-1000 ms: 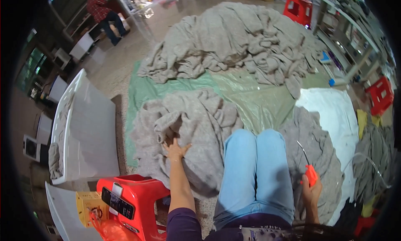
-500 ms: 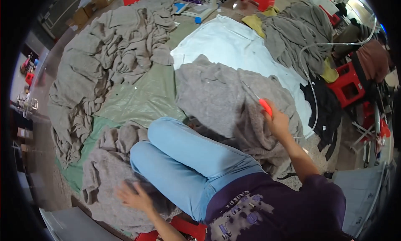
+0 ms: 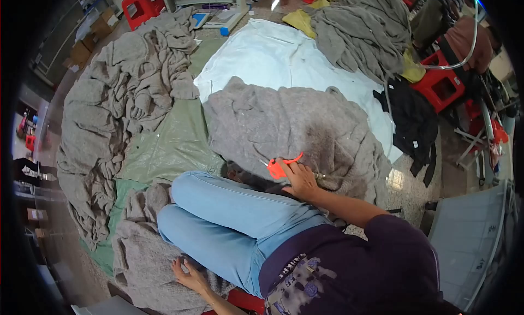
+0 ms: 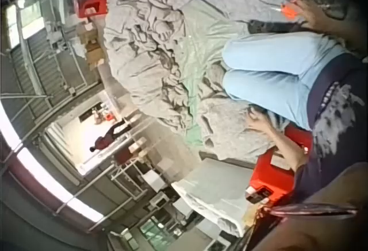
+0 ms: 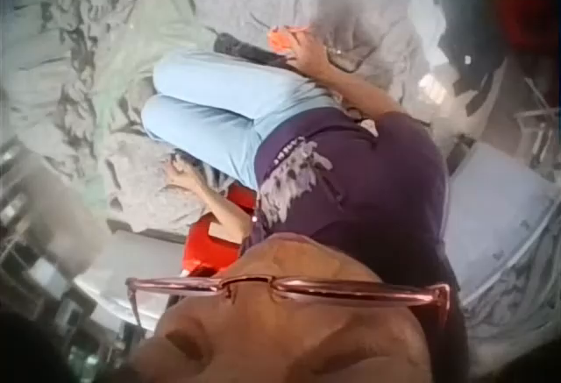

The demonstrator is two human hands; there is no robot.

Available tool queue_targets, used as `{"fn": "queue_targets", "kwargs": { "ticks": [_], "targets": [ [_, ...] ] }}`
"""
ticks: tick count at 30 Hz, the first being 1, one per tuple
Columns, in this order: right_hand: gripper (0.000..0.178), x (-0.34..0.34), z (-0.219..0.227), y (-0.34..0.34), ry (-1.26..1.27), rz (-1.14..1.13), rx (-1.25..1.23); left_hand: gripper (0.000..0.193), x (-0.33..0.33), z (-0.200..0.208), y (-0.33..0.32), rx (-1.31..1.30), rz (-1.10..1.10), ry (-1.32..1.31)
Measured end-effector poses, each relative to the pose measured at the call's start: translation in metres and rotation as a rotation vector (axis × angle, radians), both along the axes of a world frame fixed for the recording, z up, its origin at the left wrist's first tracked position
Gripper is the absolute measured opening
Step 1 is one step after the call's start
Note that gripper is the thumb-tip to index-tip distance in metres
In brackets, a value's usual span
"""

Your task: Trim excess threads and clean fabric pieces using a handheld trimmer.

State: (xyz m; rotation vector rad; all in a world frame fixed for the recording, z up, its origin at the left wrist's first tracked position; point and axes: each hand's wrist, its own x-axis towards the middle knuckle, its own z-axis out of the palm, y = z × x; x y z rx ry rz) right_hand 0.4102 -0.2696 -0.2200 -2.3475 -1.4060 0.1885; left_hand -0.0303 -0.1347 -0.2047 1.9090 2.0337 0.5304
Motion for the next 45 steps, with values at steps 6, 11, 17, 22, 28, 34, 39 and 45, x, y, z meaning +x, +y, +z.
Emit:
{"fn": "queue_targets", "kwargs": {
  "ticks": [6, 11, 17, 22, 28, 34, 39, 45],
  "targets": [
    [0.096, 0.017, 0.014, -0.061, -0.100, 0.199, -0.063, 0.043, 0.012, -0.004, -0.029, 0.082, 0.060, -0.148],
    [0.076, 0.024, 0.005, -0.118, -0.299, 0.292, -0.356, 0.035, 0.033, 0.003, -0.033, 0.007, 0.034, -0.243],
    [0.052, 0.040, 0.044, -0.071, 0.272, -0.181, 0.137, 0.032, 0.057, 0.046, -0.026, 0.237, 0.071, -0.370],
    [0.054, 0.064, 0.116, -0.019, 0.537, -0.192, 0.309, 0.026, 0.120, 0.093, -0.018, 0.324, 0.012, -0.611],
    [0.053, 0.023, 0.171, 0.019, 0.490, 0.096, 0.378, 0.034, 0.219, 0.094, -0.024, -0.158, -0.504, -0.812],
    [0.053, -0.045, 0.211, 0.030, 0.646, 0.239, 0.399, 0.067, 0.309, 0.049, -0.005, -0.197, -0.952, -0.817],
    [0.054, -0.079, 0.230, 0.026, 0.656, 0.519, 0.528, 0.062, 0.301, 0.074, 0.014, 0.136, -0.988, -0.600],
    [0.056, -0.094, 0.234, 0.012, 0.690, 0.736, 0.312, 0.053, 0.268, 0.135, 0.092, 0.475, -0.608, -1.026]
  ]
}}
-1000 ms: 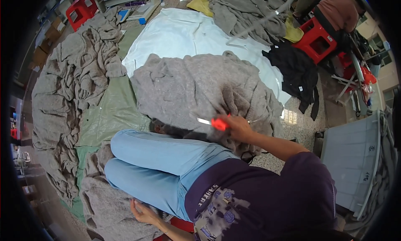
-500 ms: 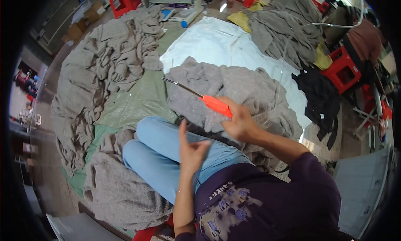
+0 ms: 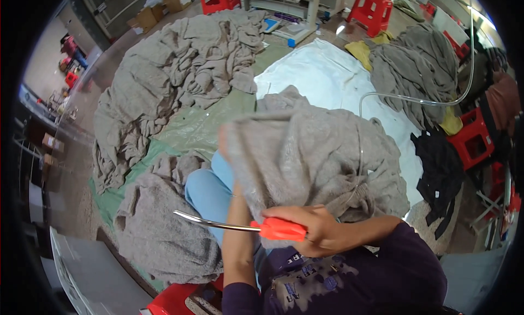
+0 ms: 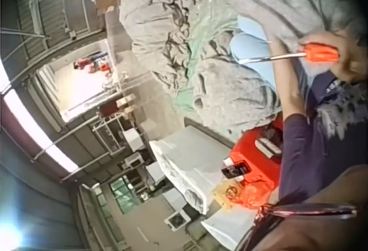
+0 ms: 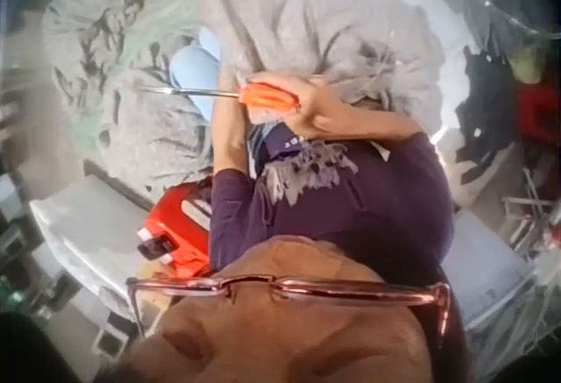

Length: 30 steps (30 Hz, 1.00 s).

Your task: Trim excess threads and clean fabric pieces using a handheld trimmer.

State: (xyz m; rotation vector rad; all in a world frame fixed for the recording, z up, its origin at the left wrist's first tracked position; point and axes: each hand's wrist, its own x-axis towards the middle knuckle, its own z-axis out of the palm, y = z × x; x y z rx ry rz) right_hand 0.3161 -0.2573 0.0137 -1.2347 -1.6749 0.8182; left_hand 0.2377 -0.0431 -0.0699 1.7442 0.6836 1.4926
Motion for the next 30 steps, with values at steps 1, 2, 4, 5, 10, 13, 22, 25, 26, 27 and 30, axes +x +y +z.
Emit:
{"fn": "queue_targets", "kwargs": {
  "ticks": [1, 2, 4, 5, 10, 13, 22, 25, 26, 27, 30],
  "targets": [
    [0.056, 0.002, -0.003, -0.001, 0.003, 0.027, 0.000, 0.052, -0.025, 0.010, 0.026, -0.002, 0.065, -0.085],
    [0.059, 0.006, -0.008, -0.002, -0.023, 0.025, 0.043, 0.050, -0.055, 0.016, 0.039, -0.002, 0.130, -0.167],
    [0.063, 0.013, -0.011, -0.001, -0.035, 0.078, 0.069, 0.047, -0.090, 0.029, 0.045, 0.007, 0.273, -0.332],
    [0.063, 0.013, -0.018, -0.001, -0.026, 0.115, 0.072, 0.047, -0.105, 0.030, 0.043, 0.017, 0.311, -0.323],
    [0.050, -0.013, -0.069, 0.010, -0.169, 0.106, -0.021, 0.037, -0.167, -0.036, -0.011, -0.157, 0.544, 0.130],
    [0.045, -0.024, -0.095, 0.017, -0.221, 0.130, -0.174, 0.021, -0.192, -0.117, -0.065, -0.843, 0.617, -0.171],
    [0.048, -0.021, -0.090, 0.016, -0.198, 0.303, -0.276, 0.027, -0.181, -0.096, -0.122, -0.983, 0.417, -0.190],
    [0.038, -0.020, -0.073, 0.018, -0.207, 0.282, -0.290, 0.013, -0.184, -0.096, -0.110, -0.967, 0.484, -0.606],
    [0.037, -0.018, -0.063, 0.020, -0.190, 0.220, -0.277, 0.013, -0.193, -0.095, -0.101, -0.955, 0.484, -0.610],
    [0.037, -0.017, -0.057, 0.019, -0.173, 0.156, -0.275, 0.009, -0.202, -0.086, -0.093, -0.919, 0.486, -0.692],
    [0.035, -0.015, -0.061, 0.028, -0.168, 0.095, -0.119, 0.011, -0.205, -0.083, -0.096, -0.920, 0.415, -0.751]
  ]
}}
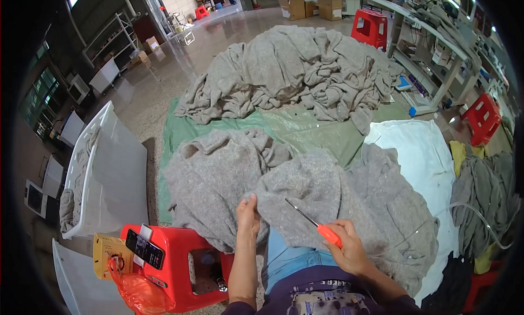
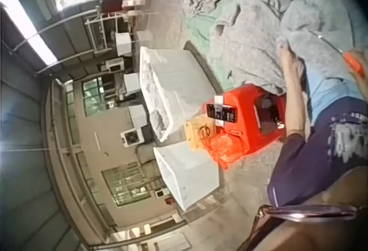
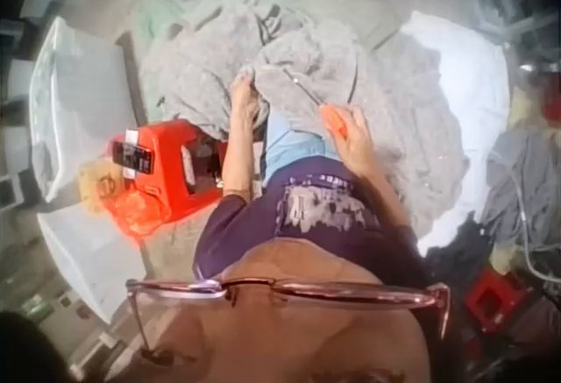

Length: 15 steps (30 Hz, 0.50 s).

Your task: Trim excess threads and clean fabric pieces using a handheld trimmer.

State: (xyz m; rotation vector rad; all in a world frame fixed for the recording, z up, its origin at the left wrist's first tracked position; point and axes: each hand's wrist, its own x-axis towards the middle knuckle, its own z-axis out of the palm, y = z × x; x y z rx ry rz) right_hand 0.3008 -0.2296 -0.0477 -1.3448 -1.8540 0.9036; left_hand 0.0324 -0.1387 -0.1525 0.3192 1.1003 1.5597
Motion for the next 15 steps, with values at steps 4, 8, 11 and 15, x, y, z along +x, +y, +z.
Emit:
{"fn": "queue_targets", "kwargs": {
  "ticks": [4, 8, 11, 15],
  "targets": [
    [0.032, -0.003, -0.010, 0.001, -0.043, -0.001, -0.068, 0.022, 0.003, -0.021, -0.019, -0.007, -0.180, 0.048],
    [0.029, -0.007, -0.009, 0.001, -0.159, 0.000, -0.003, 0.032, 0.014, -0.016, -0.026, 0.012, -0.146, -0.066],
    [0.026, -0.011, 0.003, 0.006, -0.196, 0.001, -0.092, 0.031, 0.008, -0.030, -0.026, 0.039, -0.130, -0.065],
    [0.022, -0.014, -0.003, 0.000, -0.301, 0.058, -0.115, 0.023, 0.013, -0.029, -0.029, 0.008, -0.030, -0.055]
  ]
}}
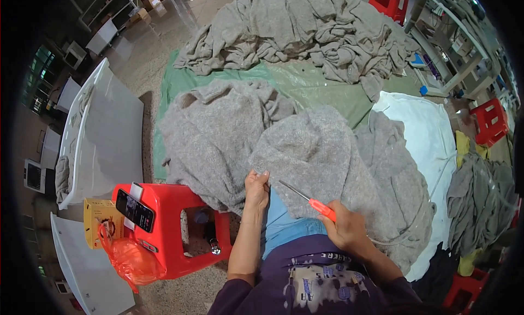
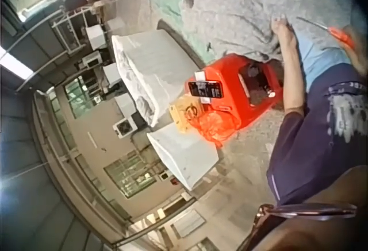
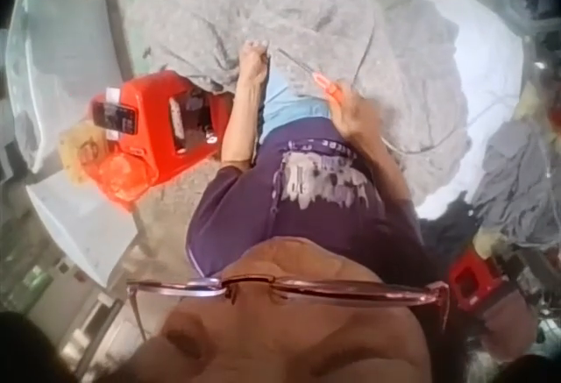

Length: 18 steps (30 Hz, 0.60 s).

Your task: Trim excess threads and clean fabric pieces using a handheld trimmer.

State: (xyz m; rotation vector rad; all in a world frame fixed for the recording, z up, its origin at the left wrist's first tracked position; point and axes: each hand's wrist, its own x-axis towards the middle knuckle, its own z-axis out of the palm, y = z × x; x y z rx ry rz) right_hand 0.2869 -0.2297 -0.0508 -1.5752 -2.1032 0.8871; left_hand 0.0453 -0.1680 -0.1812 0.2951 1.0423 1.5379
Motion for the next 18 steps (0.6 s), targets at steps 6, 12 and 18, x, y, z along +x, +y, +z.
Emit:
{"fn": "queue_targets", "kwargs": {
  "ticks": [6, 12, 18],
  "targets": [
    [0.023, -0.001, 0.001, -0.001, -0.002, 0.000, -0.017, 0.031, -0.008, -0.017, -0.008, 0.012, -0.035, 0.070],
    [0.023, 0.005, 0.001, 0.002, -0.003, -0.030, -0.011, 0.016, -0.005, 0.001, -0.008, 0.037, -0.071, 0.021],
    [0.027, 0.026, 0.006, -0.007, -0.013, -0.087, -0.009, 0.018, 0.026, 0.031, -0.046, -0.143, -0.211, -0.074]
  ]
}}
